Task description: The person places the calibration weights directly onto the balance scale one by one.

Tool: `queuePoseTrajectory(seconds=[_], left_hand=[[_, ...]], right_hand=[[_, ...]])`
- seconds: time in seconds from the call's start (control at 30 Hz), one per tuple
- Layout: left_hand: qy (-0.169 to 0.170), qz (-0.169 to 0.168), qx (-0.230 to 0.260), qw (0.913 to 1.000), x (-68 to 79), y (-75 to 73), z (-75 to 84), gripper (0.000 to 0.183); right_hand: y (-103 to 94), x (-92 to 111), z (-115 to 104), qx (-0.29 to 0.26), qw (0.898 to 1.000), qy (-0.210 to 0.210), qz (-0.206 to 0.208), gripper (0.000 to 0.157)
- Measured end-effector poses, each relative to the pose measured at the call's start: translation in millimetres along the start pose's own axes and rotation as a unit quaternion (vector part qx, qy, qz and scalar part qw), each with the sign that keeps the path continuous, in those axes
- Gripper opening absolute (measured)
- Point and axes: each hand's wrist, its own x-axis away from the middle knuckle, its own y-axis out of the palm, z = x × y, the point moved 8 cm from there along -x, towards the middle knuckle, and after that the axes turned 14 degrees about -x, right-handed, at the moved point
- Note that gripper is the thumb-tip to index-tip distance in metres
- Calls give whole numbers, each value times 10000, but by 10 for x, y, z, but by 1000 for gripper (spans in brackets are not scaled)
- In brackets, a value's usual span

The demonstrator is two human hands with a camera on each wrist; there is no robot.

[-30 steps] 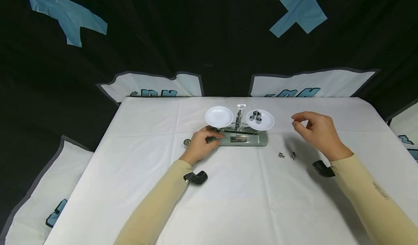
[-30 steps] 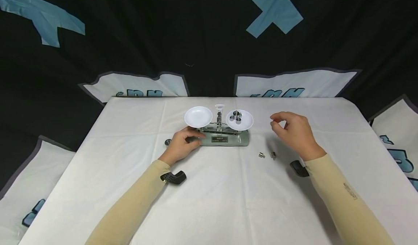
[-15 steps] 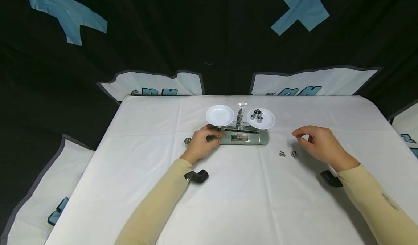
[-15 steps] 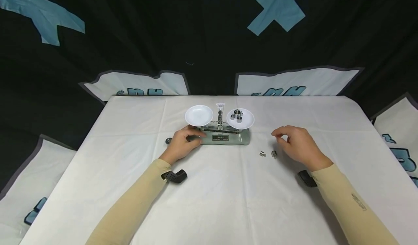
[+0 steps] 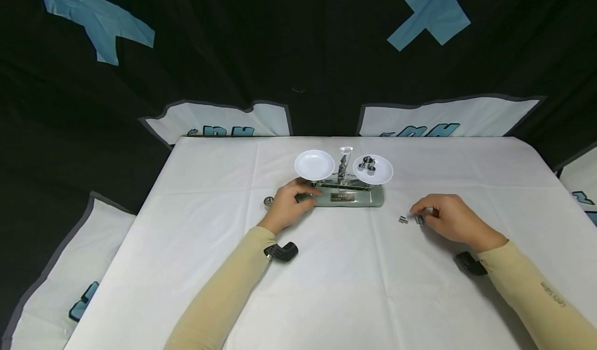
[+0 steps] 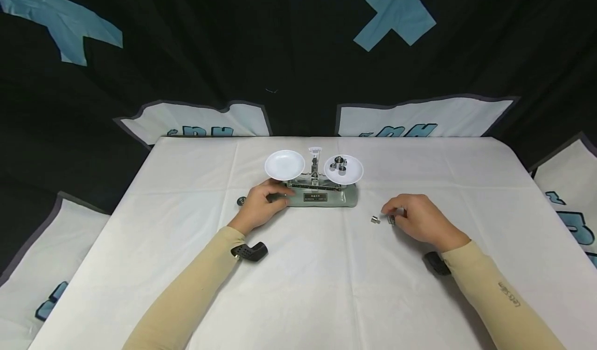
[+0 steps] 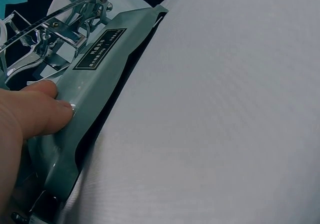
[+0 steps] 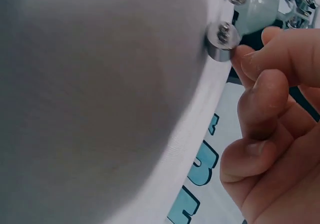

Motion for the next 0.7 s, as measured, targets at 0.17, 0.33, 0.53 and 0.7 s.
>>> queuePoseTrajectory(seconds=[0.17, 0.33, 0.53, 0.7], left_hand=[[17, 14, -5, 10000, -1, -6, 5, 23], [6, -4, 0, 10000, 3, 2, -2, 23], [8, -2, -18, 10000, -2, 6, -2, 23], [15, 9, -23, 10000, -1, 3, 2, 23]], right_hand=[[38, 16, -3, -28, 9999, -103, -120, 36], [62, 29, -7, 31, 9997, -121, -197, 38], [95, 35, -3, -58, 9995, -70, -294, 41], [121, 23, 2, -54, 9990, 55, -437, 40]])
